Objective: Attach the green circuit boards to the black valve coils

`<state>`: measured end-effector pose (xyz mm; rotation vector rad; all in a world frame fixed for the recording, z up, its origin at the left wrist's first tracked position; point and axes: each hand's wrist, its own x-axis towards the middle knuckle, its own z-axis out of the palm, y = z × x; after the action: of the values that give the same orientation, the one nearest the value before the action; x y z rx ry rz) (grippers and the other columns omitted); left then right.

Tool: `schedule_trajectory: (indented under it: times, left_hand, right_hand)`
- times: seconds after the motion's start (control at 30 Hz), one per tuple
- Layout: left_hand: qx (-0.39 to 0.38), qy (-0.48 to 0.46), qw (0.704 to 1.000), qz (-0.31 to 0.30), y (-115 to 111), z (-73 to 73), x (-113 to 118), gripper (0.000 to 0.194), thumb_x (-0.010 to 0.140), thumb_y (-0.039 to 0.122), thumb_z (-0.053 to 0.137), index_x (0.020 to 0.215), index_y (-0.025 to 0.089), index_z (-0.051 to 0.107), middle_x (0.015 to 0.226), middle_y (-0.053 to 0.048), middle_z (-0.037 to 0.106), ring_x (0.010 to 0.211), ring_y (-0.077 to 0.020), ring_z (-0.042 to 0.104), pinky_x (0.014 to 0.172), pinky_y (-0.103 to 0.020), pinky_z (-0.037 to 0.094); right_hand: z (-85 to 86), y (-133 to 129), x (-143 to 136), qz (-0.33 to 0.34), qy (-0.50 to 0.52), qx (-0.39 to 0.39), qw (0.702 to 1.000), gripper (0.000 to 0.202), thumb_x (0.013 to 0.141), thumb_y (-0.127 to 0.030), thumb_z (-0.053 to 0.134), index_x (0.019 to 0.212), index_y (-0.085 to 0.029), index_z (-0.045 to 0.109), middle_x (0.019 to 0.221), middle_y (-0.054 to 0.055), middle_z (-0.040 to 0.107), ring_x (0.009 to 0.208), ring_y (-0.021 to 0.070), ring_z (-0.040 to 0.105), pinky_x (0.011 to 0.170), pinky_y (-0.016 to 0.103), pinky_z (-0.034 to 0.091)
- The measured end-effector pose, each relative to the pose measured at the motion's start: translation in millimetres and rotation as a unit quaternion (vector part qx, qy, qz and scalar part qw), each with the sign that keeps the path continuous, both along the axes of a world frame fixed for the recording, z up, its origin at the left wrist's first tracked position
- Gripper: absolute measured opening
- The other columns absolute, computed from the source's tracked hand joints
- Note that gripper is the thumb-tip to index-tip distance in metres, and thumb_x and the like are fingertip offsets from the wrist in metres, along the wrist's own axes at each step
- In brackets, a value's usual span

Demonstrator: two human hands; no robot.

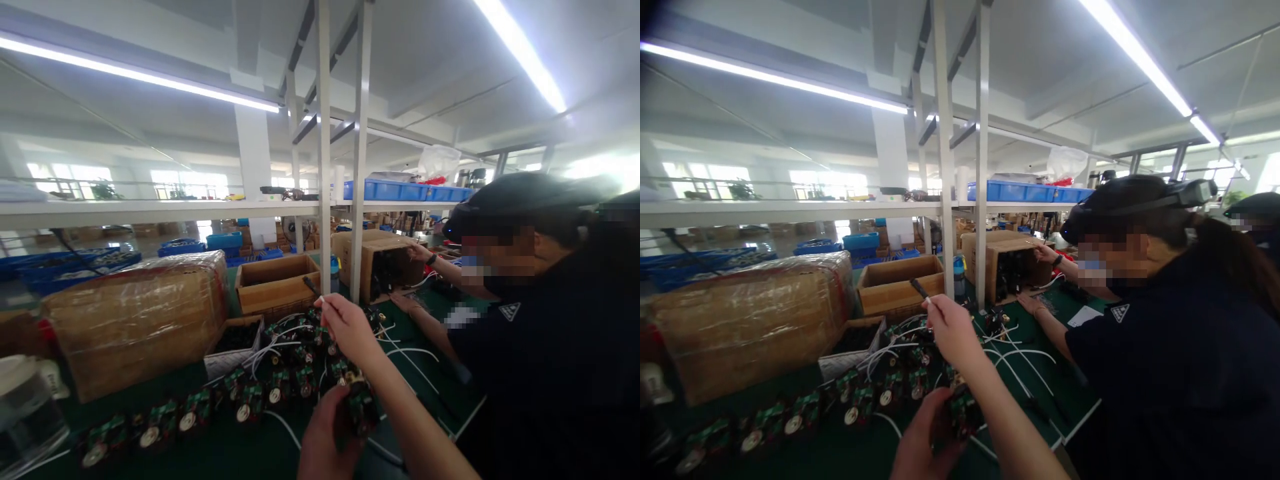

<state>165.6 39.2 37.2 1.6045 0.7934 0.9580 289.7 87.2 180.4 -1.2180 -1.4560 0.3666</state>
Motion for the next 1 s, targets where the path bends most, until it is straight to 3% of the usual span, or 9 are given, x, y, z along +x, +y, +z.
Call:
schedule_trajectory:
  times: [0.17,0.27,0.37,0.47,0.53,0.63,0.73,0.87,1.0]
  left_hand:
    - [0.133,0.117,0.984,-0.031,-8.6,8.0,71.7,0.071,0.067,0.000,0.058,0.133,0.026,0.056,0.127,-0.007,0.066,0.111,-0.0216,0.067,0.096,-0.032,0.055]
    - [0.242,0.233,0.942,-0.021,-4.9,0.6,97.1,0.077,0.068,-0.004,0.057,0.138,0.029,0.052,0.124,-0.004,0.067,0.106,-0.0182,0.070,0.091,-0.026,0.056]
    - [0.299,0.289,0.909,-0.001,2.9,-9.2,115.1,0.071,0.072,-0.004,0.058,0.135,0.029,0.056,0.124,-0.005,0.068,0.094,-0.0184,0.072,0.081,-0.026,0.057]
    - [0.336,0.325,0.883,0.047,9.9,-18.6,128.6,0.057,0.083,-0.003,0.051,0.133,0.021,0.060,0.124,-0.013,0.067,0.093,-0.0238,0.070,0.077,-0.034,0.058]
    - [0.366,0.342,0.862,0.077,14.5,-23.6,135.1,0.051,0.087,-0.001,0.050,0.133,0.016,0.061,0.122,-0.016,0.068,0.106,-0.0281,0.066,0.087,-0.041,0.056]
    - [0.404,0.357,0.836,0.101,24.5,-26.8,141.8,0.041,0.089,0.003,0.055,0.127,0.013,0.065,0.120,-0.016,0.068,0.117,-0.0287,0.060,0.097,-0.044,0.053]
    - [0.410,0.373,0.823,0.123,37.2,-24.7,147.2,0.031,0.092,0.009,0.056,0.120,0.011,0.070,0.114,-0.015,0.070,0.114,-0.0286,0.060,0.097,-0.044,0.052]
    - [0.410,0.382,0.815,0.144,51.1,-20.8,155.8,0.043,0.095,0.017,0.056,0.138,0.013,0.059,0.125,-0.016,0.068,0.114,-0.0287,0.060,0.100,-0.046,0.051]
    - [0.403,0.381,0.818,0.157,61.4,-17.8,161.8,0.047,0.100,0.025,0.049,0.147,0.020,0.051,0.138,-0.013,0.064,0.126,-0.0287,0.056,0.105,-0.047,0.049]
  right_hand:
    - [-9.9,3.5,73.1,-0.086,-0.036,-0.031,0.995,0.027,0.095,-0.039,0.044,0.094,-0.019,0.062,0.064,-0.004,0.056,0.047,0.0106,0.048,0.046,0.022,0.036]
    - [-26.8,3.8,103.7,-0.116,-0.044,-0.054,0.991,0.028,0.094,-0.041,0.042,0.092,-0.020,0.060,0.062,-0.004,0.055,0.045,0.0121,0.050,0.044,0.023,0.037]
    - [-46.4,5.0,120.1,-0.127,-0.054,-0.070,0.988,0.029,0.093,-0.042,0.041,0.091,-0.020,0.060,0.061,-0.004,0.055,0.044,0.0129,0.051,0.042,0.023,0.038]
    - [-64.0,10.7,126.6,-0.126,-0.069,-0.077,0.987,0.031,0.094,-0.043,0.040,0.092,-0.020,0.061,0.062,-0.004,0.056,0.044,0.0129,0.052,0.043,0.024,0.040]
    - [-72.2,16.9,128.3,-0.126,-0.081,-0.077,0.986,0.031,0.096,-0.042,0.040,0.094,-0.019,0.062,0.064,-0.003,0.057,0.046,0.0126,0.054,0.045,0.024,0.042]
    - [-78.5,27.2,129.7,-0.129,-0.102,-0.078,0.983,0.029,0.101,-0.039,0.044,0.097,-0.017,0.063,0.072,-0.002,0.061,0.055,0.0121,0.059,0.054,0.025,0.049]
    - [-82.1,33.9,129.7,-0.135,-0.127,-0.084,0.979,0.025,0.101,-0.038,0.057,0.106,-0.015,0.064,0.093,0.003,0.068,0.074,0.0143,0.066,0.068,0.031,0.057]
    - [-91.3,35.4,122.2,-0.145,-0.163,-0.078,0.973,0.027,0.100,-0.038,0.060,0.120,-0.020,0.063,0.121,0.008,0.065,0.098,0.0200,0.066,0.085,0.039,0.058]
    - [-100.8,34.0,102.8,-0.132,-0.203,-0.056,0.969,0.024,0.096,-0.038,0.061,0.108,-0.018,0.068,0.108,0.008,0.070,0.099,0.0231,0.067,0.091,0.044,0.056]
